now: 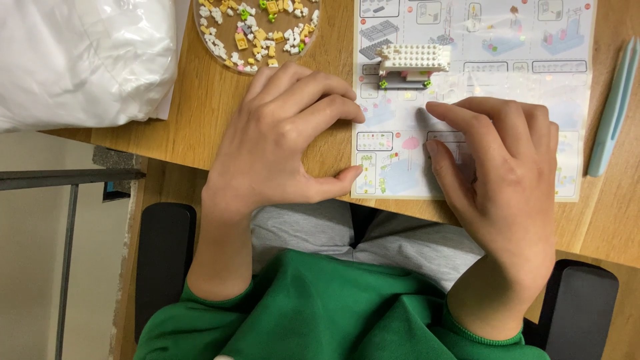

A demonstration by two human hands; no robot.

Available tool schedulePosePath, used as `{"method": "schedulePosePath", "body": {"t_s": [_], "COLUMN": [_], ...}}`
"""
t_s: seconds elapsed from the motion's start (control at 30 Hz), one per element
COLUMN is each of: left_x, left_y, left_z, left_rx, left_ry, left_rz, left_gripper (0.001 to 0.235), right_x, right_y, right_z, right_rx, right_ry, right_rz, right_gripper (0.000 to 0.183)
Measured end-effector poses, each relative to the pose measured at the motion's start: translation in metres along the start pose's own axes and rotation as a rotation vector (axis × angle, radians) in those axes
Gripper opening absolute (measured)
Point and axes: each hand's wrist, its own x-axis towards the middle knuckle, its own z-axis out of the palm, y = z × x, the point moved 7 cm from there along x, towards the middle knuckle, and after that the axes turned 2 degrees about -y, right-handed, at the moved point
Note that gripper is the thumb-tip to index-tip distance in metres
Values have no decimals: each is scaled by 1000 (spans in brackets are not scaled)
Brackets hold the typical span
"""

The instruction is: The person assembles small plastic bricks by hand, following a printed instruction sheet. They pick up individual bricks from a clear dish and a white tray, attach them to a growing structure, and occasionally flip the structure to add pieces to different sides.

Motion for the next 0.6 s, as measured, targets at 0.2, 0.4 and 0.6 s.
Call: {"method": "schedulePosePath", "body": {"t_s": [0.2,0.4,0.6], "left_x": [-1,-1,-2], "left_y": [-1,1,0], "left_z": [3,0,1], "left_rx": [12,5,14], "left_ry": [-13,20,35], "left_rz": [1,3,11], "left_gripper": [32,35,32], "right_x": [1,2,2], "right_y": [0,0,-1], "right_z": [-1,-2,-3], "right_rx": [6,28,39], "right_ry": [1,28,24], "right_rz": [1,-1,9], "right_gripper": [33,17,17]}}
